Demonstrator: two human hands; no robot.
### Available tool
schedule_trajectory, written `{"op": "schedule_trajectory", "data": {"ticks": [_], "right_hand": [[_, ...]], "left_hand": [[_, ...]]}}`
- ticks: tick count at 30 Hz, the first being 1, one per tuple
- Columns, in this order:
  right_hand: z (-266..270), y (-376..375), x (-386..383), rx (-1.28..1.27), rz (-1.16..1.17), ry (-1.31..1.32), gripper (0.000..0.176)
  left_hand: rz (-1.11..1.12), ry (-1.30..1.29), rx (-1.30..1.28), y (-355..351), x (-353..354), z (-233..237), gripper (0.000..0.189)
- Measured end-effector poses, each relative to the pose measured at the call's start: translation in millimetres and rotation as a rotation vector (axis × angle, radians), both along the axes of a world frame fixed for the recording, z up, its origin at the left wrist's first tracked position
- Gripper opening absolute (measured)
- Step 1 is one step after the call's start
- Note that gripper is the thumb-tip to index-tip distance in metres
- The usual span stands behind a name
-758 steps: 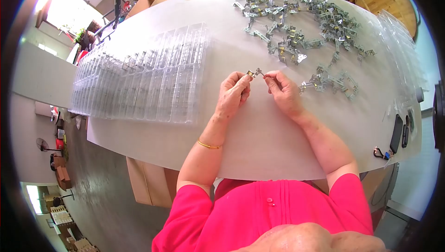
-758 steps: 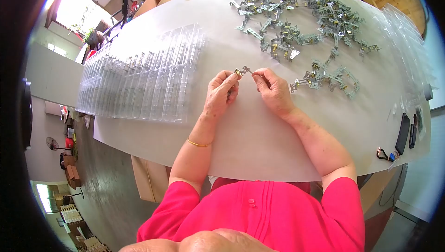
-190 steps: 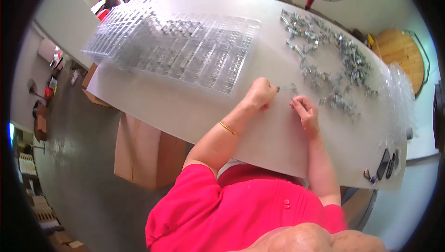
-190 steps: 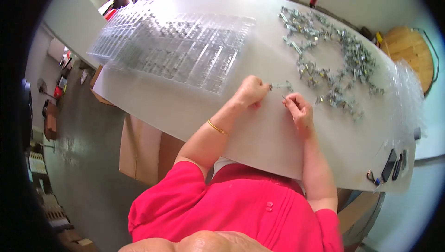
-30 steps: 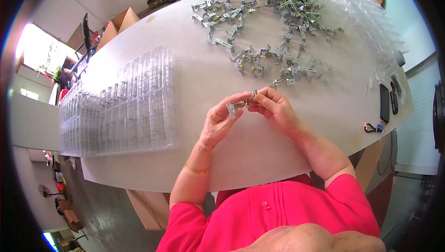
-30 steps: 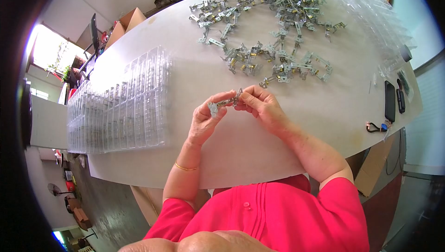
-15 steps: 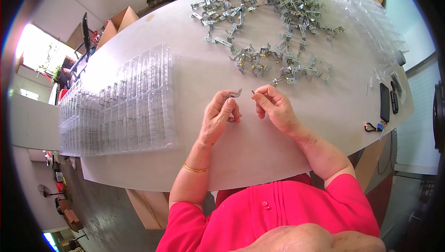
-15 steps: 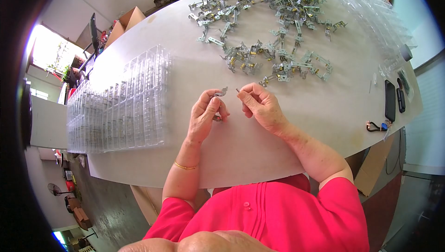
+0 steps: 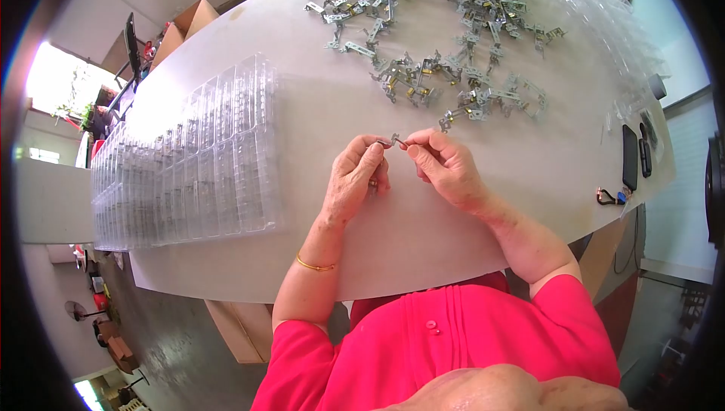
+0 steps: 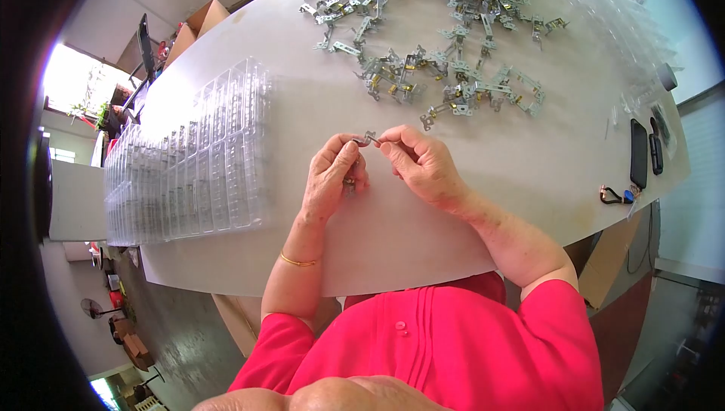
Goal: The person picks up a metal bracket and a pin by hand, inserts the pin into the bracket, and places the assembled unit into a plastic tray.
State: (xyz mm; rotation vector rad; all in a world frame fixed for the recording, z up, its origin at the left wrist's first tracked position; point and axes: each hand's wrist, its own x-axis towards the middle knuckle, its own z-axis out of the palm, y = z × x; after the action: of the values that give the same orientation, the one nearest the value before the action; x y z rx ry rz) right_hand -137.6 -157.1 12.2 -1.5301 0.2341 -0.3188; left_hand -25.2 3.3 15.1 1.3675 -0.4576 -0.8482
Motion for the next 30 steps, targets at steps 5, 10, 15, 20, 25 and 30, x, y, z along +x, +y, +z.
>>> {"op": "schedule_trajectory", "data": {"ticks": [5,10,15,20,25,30], "right_hand": [[1.7,1.2,-0.1,-0.047,-0.011,0.007,0.010],[-1.9,2.2,-0.8,-0.148,-0.028,-0.021,0.010],[4.5,4.6,-2.5,-0.083,0.010,-0.026,0.013],[3.2,6.5,-1.1,-0.007,0.023,0.028,0.012],[2.2,1.5,0.7,-0.461,-0.112,-0.210,0.003],[-1.1,-1.9,0.7,-0.203,-0.181,-0.199,0.004]], "left_hand": [[-0.002,-0.039,0.069,0.3,-0.7,5.7,0.026],[0.031,-0.284,0.062,1.4,1.3,-2.3,0.020],[0.026,-0.530,0.132,-1.5,-5.0,-8.2,0.013],[0.011,-0.649,0.173,-2.1,-7.6,-3.0,0.012],[-0.040,-0.764,0.130,-1.5,-10.2,0.3,0.015],[-0.050,-0.380,0.086,-2.5,-14.1,9.9,0.016]]}}
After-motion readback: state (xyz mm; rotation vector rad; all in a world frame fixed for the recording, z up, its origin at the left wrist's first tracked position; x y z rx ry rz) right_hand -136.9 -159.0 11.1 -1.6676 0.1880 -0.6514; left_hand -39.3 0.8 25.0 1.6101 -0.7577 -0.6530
